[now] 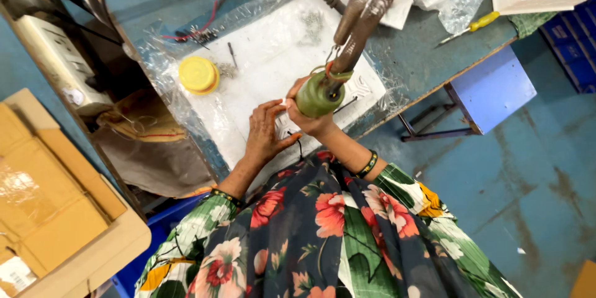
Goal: The person places LED modules into a white foam holder on the workbench, arranges black wires against the fixture, and solders the wire connections using a hanging soldering iron. They work through multiple fixtures and at the end lift and reposition a foam tray of assembled units.
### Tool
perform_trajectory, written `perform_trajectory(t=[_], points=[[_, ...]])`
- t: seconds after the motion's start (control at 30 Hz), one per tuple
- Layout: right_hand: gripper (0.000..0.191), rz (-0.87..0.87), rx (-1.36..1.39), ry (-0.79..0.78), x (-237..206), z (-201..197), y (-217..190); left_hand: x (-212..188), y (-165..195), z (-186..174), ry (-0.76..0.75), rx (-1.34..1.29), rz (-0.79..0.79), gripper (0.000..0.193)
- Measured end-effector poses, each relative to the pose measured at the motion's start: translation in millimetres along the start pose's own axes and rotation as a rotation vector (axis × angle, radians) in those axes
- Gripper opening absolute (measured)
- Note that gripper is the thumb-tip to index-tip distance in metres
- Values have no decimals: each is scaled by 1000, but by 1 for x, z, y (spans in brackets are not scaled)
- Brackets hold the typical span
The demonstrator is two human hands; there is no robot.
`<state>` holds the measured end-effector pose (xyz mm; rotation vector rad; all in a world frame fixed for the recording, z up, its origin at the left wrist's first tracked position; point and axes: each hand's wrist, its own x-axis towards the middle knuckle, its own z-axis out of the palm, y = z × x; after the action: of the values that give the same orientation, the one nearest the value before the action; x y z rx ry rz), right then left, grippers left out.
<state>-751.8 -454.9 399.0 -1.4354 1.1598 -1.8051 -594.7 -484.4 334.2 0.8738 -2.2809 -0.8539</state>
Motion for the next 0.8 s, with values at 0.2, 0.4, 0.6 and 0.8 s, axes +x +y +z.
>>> perform_trajectory(t=[0.2,0.4,0.6,0.8], points=[[32,12,80,9,0,-4,-10,2,5,-3,35,2,45,80],[32,13,90,-53,-4,2,-6,1,9,-5,30,-7,12,82],[23,85,123,77,16,-6,-37,1,24,-11,29,10,50,85],[24,25,169,14,48,-41,-96,-10,30,-8,75,-1,17,86]])
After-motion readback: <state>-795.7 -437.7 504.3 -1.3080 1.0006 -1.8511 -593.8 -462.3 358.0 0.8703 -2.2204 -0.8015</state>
